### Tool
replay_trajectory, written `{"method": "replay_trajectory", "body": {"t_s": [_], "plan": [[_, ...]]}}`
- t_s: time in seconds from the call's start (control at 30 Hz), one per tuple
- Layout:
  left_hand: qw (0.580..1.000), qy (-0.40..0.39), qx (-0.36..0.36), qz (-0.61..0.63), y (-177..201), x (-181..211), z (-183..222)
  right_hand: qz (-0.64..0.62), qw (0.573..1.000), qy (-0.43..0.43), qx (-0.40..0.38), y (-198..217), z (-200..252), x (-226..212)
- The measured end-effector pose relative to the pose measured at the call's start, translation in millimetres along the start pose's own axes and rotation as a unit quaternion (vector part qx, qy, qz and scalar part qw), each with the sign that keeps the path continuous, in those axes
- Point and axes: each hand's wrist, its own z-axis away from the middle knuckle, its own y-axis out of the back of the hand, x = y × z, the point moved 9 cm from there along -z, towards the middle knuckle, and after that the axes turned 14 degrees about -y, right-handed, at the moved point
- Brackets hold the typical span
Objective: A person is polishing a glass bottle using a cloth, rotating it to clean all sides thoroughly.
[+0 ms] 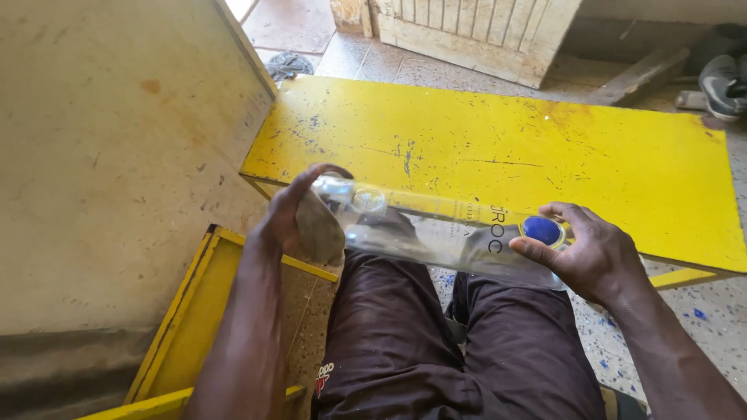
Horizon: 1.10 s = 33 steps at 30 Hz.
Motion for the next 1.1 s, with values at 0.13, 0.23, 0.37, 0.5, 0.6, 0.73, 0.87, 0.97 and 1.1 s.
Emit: {"method": "replay_trajectory", "body": {"t_s": [0.13,0.23,0.37,0.5,0.6,0.73,0.87,0.97,1.1], "plan": [[0.936,-0.052,0.192,-0.292,57.5,-23.8,59.6,0.013,1.0,0.002,-0.005,-2.7,-5.6,1.2],[0.803,-0.151,0.305,-0.489,43.3,-1.8,109.2,0.026,1.0,0.008,-0.01,-4.0,-7.5,-7.3],[0.615,-0.349,0.324,-0.628,5.9,21.2,139.6,0.03,0.999,0.036,0.0,-10.9,-10.3,-6.8],[0.626,-0.334,0.261,-0.654,6.3,30.0,128.6,0.0,0.991,0.112,0.07,-18.6,-14.6,5.9],[0.874,-0.12,0.267,-0.388,50.1,8.6,94.8,-0.012,0.981,0.152,0.118,-15.4,-13.4,7.7],[0.953,-0.029,0.133,-0.271,65.8,-18.0,53.6,-0.004,0.974,0.176,0.141,-13.1,-8.9,2.7],[0.839,-0.12,0.263,-0.461,82.2,-4.7,58.0,-0.007,0.99,0.1,0.097,-11.3,-15.4,3.2],[0.716,-0.198,0.29,-0.603,43.8,25.9,76.5,0.014,0.997,0.058,0.042,-11.4,-22.5,4.5],[0.579,-0.196,0.194,-0.767,19.8,65.1,90.7,-0.002,0.998,0.063,0.023,-6.9,-18.1,-3.9]]}}
